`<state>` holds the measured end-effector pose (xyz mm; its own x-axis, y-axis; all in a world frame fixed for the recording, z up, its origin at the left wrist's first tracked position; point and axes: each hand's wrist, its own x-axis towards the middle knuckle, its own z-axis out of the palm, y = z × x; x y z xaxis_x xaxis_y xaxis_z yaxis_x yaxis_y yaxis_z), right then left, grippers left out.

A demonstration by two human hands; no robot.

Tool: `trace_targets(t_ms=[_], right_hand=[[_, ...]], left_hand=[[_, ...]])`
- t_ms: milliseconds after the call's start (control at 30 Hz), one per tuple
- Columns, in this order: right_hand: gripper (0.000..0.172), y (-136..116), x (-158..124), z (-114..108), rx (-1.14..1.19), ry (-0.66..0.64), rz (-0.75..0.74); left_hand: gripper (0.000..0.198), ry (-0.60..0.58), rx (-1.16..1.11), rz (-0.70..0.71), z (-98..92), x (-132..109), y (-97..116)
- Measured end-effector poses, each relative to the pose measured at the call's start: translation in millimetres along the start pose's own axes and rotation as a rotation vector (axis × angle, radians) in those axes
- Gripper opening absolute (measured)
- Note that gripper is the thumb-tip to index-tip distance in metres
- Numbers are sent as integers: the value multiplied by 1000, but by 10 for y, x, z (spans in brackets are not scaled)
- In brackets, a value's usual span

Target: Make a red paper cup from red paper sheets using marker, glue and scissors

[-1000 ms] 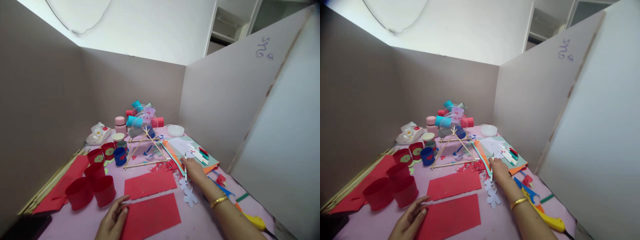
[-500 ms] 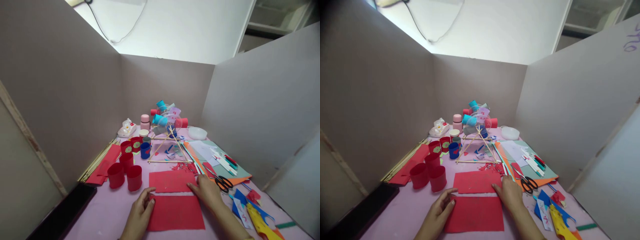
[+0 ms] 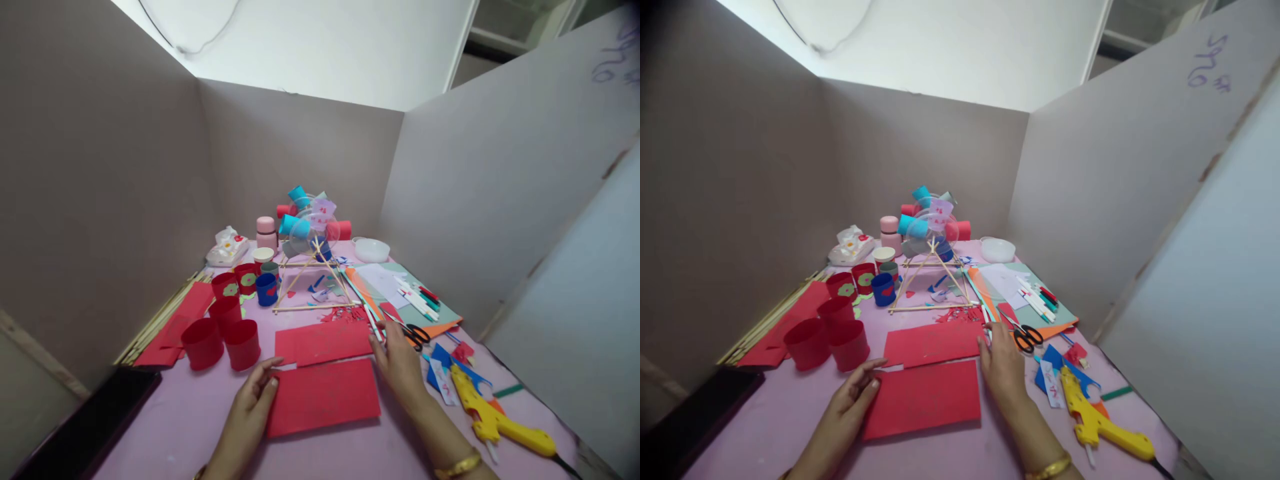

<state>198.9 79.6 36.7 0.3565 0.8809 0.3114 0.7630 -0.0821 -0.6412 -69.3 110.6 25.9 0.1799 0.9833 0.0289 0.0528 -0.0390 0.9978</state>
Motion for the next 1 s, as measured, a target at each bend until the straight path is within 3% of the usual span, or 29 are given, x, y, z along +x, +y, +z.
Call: trace_targets(t_ms=[67, 200, 367, 467, 567, 733, 867, 1000], right_hand=[[26, -22, -76, -5, 127, -45, -8], [38, -60, -245, 34, 418, -263, 18], [60, -84, -340, 22, 688, -441, 166], [54, -83, -355, -2, 937, -521, 282], [39, -70, -359, 6, 1089, -627, 292], [35, -32, -337, 16, 1199, -563, 423], [37, 21, -322, 7, 1200, -488, 526], [35, 15, -344, 2, 1216, -503, 525]], left_hand=[[44, 11, -10, -16, 3, -5, 22], [46, 32, -20, -25, 9, -50, 40], [44, 29, -25, 5, 26, -99, 14], [43, 19, -15, 24, 30, -102, -7], [45, -5, 18, 45, 20, -119, -16], [45, -42, 157, 140, 13, -232, -11], [73, -135, 430, 286, 34, -308, -66], [58, -127, 682, 453, 16, -273, -130]])
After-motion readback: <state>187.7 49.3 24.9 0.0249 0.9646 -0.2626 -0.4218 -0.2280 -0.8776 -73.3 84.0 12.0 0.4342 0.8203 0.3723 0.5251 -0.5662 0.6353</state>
